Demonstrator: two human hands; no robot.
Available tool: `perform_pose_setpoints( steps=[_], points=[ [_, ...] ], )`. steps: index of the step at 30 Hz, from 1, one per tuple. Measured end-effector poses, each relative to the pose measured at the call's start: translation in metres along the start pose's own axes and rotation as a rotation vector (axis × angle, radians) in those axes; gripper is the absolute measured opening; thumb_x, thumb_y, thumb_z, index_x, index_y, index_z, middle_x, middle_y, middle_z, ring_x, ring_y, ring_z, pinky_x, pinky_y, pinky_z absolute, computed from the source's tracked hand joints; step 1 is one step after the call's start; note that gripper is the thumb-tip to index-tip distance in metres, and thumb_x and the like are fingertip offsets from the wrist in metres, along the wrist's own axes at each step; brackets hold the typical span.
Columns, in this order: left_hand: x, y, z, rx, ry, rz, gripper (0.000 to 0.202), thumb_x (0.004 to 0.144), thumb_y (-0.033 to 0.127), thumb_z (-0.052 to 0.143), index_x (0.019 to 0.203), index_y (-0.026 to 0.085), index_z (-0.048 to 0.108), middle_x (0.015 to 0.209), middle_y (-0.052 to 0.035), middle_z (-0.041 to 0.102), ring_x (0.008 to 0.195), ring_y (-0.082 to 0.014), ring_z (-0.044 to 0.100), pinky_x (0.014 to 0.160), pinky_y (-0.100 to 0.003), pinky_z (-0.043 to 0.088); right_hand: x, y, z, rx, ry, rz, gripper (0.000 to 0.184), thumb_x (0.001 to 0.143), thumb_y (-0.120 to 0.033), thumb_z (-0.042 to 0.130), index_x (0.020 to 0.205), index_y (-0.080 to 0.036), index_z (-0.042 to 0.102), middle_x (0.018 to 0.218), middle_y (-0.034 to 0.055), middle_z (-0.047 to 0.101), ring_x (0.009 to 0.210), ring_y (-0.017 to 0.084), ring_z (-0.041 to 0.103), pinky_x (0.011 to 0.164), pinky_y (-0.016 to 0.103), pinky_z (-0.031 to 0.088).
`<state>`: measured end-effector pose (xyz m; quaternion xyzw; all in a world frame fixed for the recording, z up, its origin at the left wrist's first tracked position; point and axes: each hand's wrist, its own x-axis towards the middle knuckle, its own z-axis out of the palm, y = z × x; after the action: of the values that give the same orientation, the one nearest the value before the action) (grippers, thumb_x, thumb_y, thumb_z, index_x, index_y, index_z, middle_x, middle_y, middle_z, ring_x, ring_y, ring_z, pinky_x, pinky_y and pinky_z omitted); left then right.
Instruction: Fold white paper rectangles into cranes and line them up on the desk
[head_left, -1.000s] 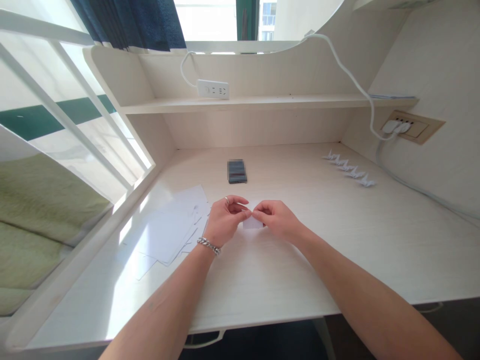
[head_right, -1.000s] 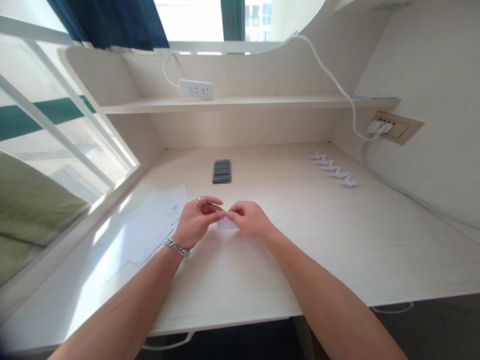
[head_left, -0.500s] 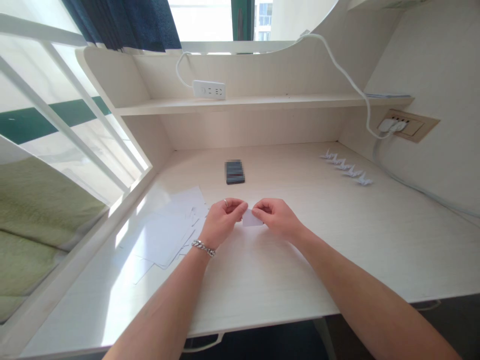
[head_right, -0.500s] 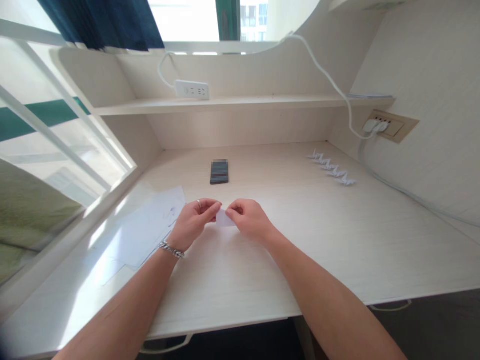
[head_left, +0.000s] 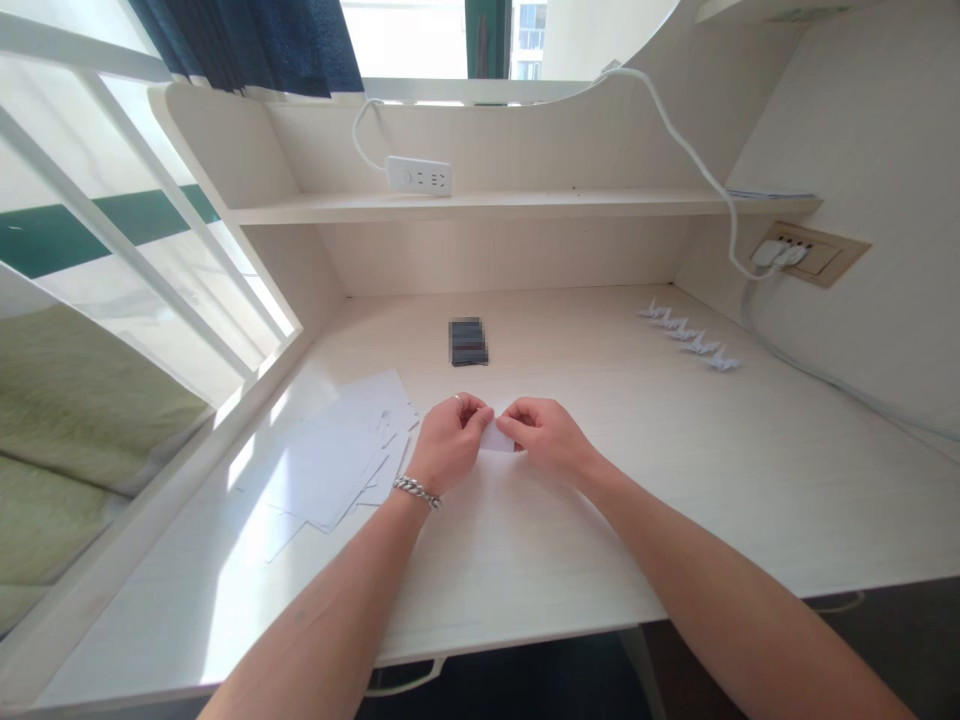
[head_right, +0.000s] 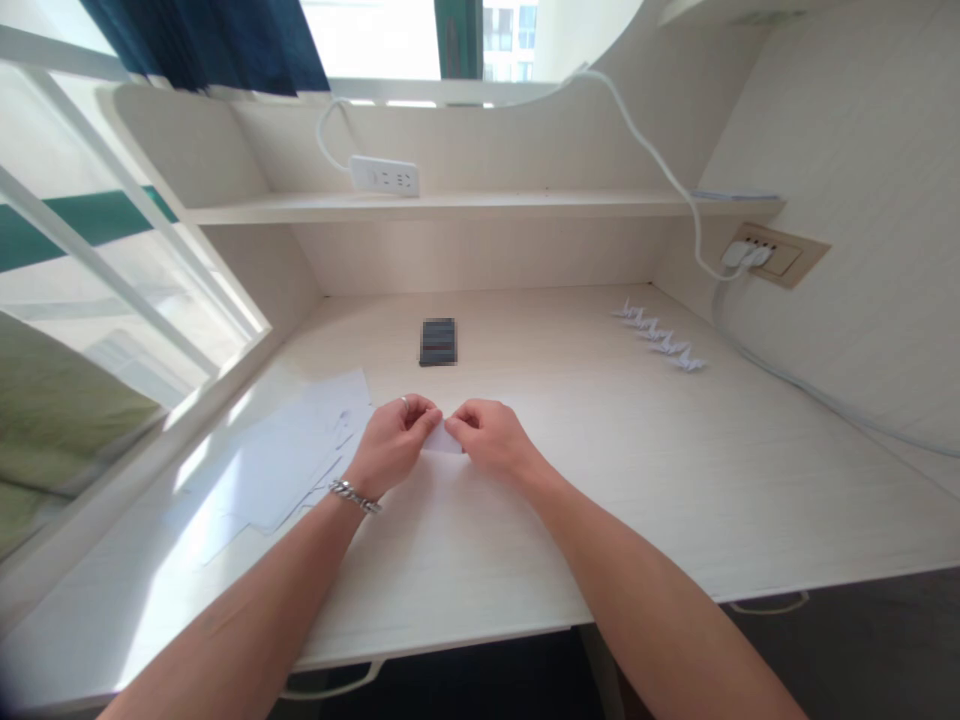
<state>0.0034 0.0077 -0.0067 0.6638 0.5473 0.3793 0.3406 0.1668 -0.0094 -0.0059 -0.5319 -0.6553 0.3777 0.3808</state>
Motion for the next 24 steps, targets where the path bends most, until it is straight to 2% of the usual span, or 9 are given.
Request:
perform_pose_setpoints(
  steps=[3, 8, 13, 19, 24],
  points=[
    [0.004, -0.004, -0.003, -0.031, 0.021, -0.014, 0.019, 0.078, 0.037, 0.058, 0.073, 0.018, 0.061, 0.067, -0.0009, 0.063, 0.062, -0.0148, 0.055, 0.056, -0.026, 0.040, 0.002, 0.002, -0.001, 0.094, -0.049, 0.031, 0.017, 0.079, -0.031, 0.057, 0.070, -0.018, 0.062, 0.065, 0.0016, 0.063, 0.063, 0.015, 0.059, 0.061, 0.027, 0.043],
    [0.006, -0.006, -0.007, -0.080, 0.048, 0.000, 0.021, 0.077, 0.038, 0.059, 0.072, 0.018, 0.062, 0.066, -0.0015, 0.064, 0.061, -0.0149, 0.056, 0.057, -0.026, 0.041, 0.003, 0.004, -0.003, 0.197, -0.055, 0.061, 0.014, 0.077, -0.029, 0.059, 0.071, -0.016, 0.063, 0.065, 0.0028, 0.064, 0.061, 0.015, 0.059, 0.061, 0.027, 0.046],
    [0.004, -0.004, -0.005, -0.060, 0.041, 0.015, 0.022, 0.078, 0.039, 0.059, 0.073, 0.017, 0.063, 0.067, -0.0021, 0.065, 0.062, -0.0154, 0.057, 0.057, -0.026, 0.041, 0.004, 0.007, -0.007, 0.118, -0.061, 0.021, 0.013, 0.077, -0.028, 0.058, 0.074, -0.017, 0.064, 0.066, 0.0024, 0.065, 0.064, 0.015, 0.060, 0.063, 0.027, 0.045],
    [-0.003, 0.003, 0.002, 0.017, -0.027, 0.042, 0.019, 0.079, 0.035, 0.059, 0.074, 0.018, 0.066, 0.068, -0.0018, 0.067, 0.065, -0.0154, 0.058, 0.060, -0.027, 0.042, 0.002, 0.006, -0.005, -0.017, -0.038, -0.050, 0.020, 0.081, -0.033, 0.054, 0.076, -0.019, 0.067, 0.071, 0.0012, 0.064, 0.067, 0.014, 0.056, 0.061, 0.026, 0.041],
    [-0.001, 0.002, 0.003, -0.028, -0.041, 0.013, 0.019, 0.077, 0.035, 0.060, 0.073, 0.017, 0.066, 0.068, -0.0022, 0.067, 0.064, -0.0153, 0.057, 0.060, -0.027, 0.042, 0.001, 0.002, -0.004, -0.017, -0.016, -0.024, 0.014, 0.075, -0.025, 0.054, 0.069, -0.019, 0.065, 0.066, -0.0011, 0.063, 0.063, 0.013, 0.053, 0.057, 0.024, 0.038]
  ],
)
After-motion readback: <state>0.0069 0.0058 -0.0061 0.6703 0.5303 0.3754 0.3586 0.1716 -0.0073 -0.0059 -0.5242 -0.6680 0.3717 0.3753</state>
